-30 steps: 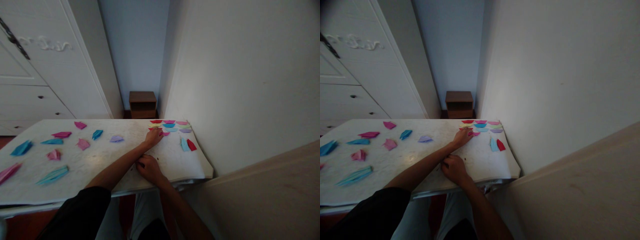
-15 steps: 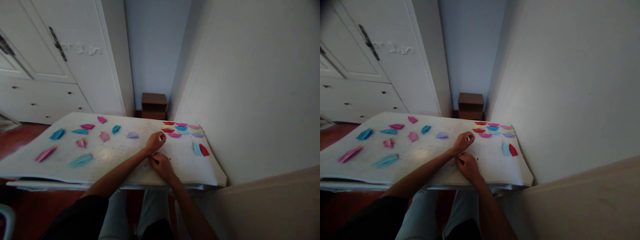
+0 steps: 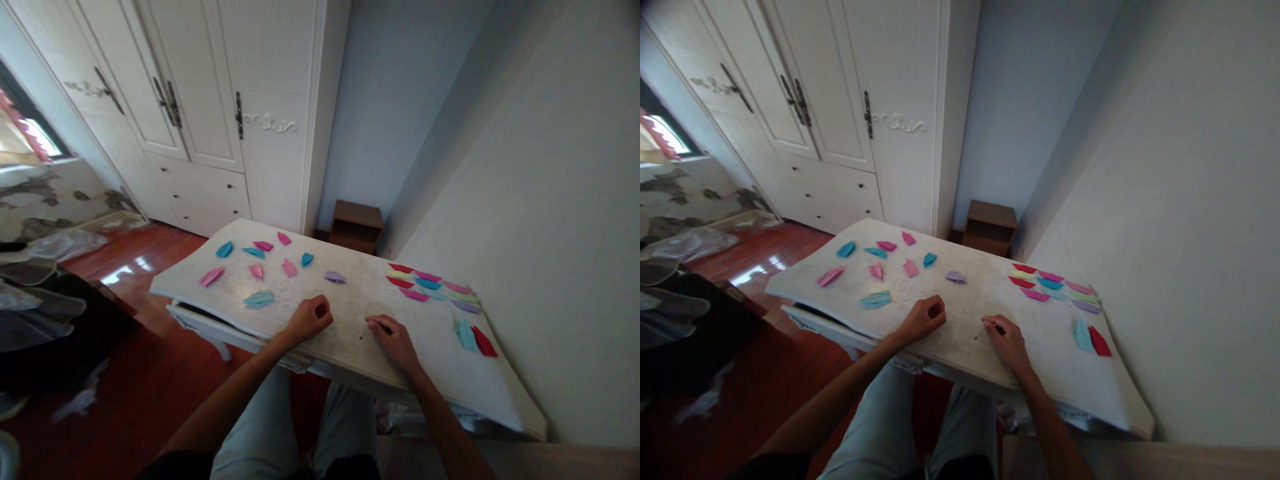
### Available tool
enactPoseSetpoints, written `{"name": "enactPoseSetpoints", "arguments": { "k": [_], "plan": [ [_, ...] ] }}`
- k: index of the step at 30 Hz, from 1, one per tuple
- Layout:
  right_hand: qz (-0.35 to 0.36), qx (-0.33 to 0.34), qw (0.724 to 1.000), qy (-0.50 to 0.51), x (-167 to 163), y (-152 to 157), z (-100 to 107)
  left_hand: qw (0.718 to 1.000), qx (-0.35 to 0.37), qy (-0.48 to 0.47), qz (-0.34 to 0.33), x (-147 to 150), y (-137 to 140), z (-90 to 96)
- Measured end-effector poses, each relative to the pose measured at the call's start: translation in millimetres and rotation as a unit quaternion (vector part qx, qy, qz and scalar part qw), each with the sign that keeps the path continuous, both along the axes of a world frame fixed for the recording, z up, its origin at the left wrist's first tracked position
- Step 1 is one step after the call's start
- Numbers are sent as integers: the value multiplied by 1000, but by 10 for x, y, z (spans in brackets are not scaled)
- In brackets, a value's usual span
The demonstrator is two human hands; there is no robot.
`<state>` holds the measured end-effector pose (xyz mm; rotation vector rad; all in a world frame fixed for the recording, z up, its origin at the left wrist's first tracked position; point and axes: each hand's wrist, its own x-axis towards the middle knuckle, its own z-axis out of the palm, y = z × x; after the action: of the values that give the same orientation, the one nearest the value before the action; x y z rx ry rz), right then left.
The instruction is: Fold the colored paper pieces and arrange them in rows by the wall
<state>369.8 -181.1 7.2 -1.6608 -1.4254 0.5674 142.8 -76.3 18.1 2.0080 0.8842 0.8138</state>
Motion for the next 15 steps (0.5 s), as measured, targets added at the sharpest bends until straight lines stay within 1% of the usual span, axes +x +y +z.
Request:
{"name": "enactPoseSetpoints", "arguments": {
  "k": [3,6,8,10,12,15],
  "plan": [
    [-17,7,1000,19,-130,186,14,997,-34,-59,22,-137,4,-47],
    [9,24,999,29,-392,478,80,986,-77,-132,63,-166,23,-80],
    [37,37,999,14,-614,733,169,979,-87,-158,90,-159,32,-95],
    [63,51,995,-49,-850,1039,281,975,-92,-174,103,-152,38,-106],
    [90,63,980,-165,-1094,1385,393,971,-101,-192,102,-148,44,-118],
    [141,57,964,-219,-1473,1924,507,963,-122,-220,96,-140,62,-150]
  ]
}}
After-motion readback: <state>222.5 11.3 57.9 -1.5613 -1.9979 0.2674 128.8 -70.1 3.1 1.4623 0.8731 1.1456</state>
